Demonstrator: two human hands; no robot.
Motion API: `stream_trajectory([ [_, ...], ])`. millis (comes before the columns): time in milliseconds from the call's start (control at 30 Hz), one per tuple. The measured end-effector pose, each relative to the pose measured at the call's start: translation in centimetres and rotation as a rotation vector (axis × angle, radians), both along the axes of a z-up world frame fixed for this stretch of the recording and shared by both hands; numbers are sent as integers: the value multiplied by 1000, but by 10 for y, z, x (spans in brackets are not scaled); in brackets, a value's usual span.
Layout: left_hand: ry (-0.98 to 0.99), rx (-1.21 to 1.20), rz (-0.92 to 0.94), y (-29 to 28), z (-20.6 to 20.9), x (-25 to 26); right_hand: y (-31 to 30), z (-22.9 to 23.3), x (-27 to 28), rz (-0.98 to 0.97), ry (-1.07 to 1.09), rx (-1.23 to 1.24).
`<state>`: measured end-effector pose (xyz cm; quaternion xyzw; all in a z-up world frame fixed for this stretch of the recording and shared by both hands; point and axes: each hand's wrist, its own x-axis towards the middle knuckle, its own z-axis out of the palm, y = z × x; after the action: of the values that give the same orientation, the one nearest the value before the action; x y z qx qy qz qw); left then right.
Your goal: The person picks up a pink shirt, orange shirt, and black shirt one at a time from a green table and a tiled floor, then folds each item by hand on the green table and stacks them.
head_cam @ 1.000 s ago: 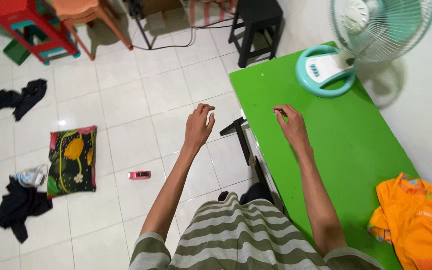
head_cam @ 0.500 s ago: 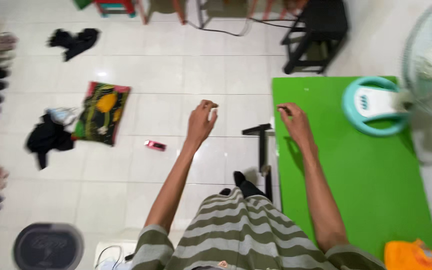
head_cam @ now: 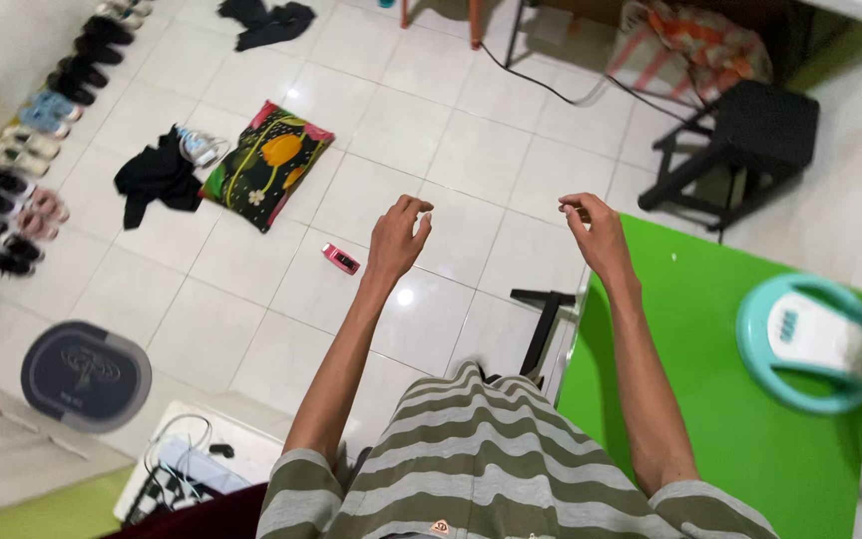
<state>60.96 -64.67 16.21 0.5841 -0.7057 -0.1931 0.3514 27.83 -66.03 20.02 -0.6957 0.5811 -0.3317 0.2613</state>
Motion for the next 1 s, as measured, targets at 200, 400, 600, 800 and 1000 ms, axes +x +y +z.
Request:
stream_trajectory([
  [200,39,11,151,17,-4,26,-34,-11,23,107,-20,27],
  [400,80,42,281,42,-13,51,-56,-23,49,174,-39,121],
  [600,90,131,396,61,-13,74,-66,-30,74,260,-36,109],
  [800,95,148,478,60,-4,95,-86,-31,105,355,-28,96],
  [1000,178,249,511,54,-3,129,-105,-17,158,361,15,154],
])
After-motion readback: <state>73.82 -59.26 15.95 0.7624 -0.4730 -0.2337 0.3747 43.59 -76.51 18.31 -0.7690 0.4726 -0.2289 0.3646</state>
